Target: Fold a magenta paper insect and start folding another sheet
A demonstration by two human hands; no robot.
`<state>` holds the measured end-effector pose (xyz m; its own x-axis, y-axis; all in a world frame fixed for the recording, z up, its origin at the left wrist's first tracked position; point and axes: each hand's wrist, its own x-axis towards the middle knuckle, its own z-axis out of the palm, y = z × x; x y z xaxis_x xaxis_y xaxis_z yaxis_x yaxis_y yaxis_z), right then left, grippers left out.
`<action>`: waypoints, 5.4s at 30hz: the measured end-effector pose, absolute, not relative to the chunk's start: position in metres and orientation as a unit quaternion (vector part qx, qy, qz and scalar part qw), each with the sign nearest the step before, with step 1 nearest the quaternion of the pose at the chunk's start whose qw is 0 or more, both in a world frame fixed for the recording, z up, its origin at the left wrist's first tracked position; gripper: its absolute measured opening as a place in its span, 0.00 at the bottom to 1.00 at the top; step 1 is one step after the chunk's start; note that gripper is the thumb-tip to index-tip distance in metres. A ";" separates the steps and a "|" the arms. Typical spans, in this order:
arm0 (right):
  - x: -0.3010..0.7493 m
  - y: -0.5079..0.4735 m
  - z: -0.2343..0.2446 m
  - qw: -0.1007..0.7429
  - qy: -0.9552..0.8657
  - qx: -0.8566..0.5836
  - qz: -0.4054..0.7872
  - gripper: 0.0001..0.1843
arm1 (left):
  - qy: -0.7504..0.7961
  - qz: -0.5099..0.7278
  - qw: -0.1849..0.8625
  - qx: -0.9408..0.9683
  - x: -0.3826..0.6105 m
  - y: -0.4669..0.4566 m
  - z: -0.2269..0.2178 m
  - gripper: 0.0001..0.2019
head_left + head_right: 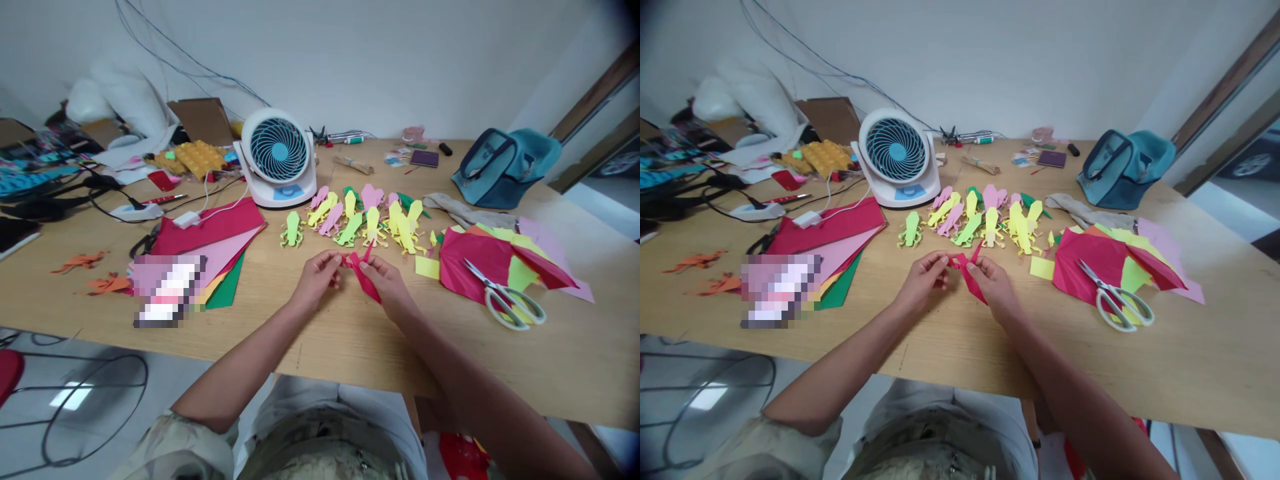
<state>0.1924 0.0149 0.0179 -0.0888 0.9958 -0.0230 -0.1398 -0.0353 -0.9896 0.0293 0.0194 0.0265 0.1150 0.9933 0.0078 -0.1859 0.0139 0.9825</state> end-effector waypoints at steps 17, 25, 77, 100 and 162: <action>0.186 0.014 0.009 0.509 -0.494 -0.428 0.560 0.22 | 0.439 0.506 0.598 0.440 0.039 0.016 0.022 0.16; 0.186 0.018 0.005 0.544 -0.479 -0.426 0.542 0.21 | 0.413 0.505 0.623 0.431 0.042 0.016 0.018 0.21; 0.216 0.021 0.016 0.391 -0.825 -0.376 -0.158 0.08 | 0.417 0.518 0.614 0.426 0.039 0.018 0.015 0.16; 0.199 0.020 0.007 0.504 -0.745 -0.425 0.103 0.05 | 0.446 0.539 0.460 0.547 0.039 0.018 0.011 0.07; 0.197 0.019 0.006 0.510 -0.658 -0.443 0.332 0.07 | 0.434 0.562 0.512 0.483 0.041 0.018 0.013 0.09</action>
<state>0.1974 0.0190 0.0059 -0.0870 0.9221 0.3771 0.2459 0.3867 -0.8888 0.0415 0.0177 0.0125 -0.0090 0.9952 0.0978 -0.1558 -0.0980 0.9829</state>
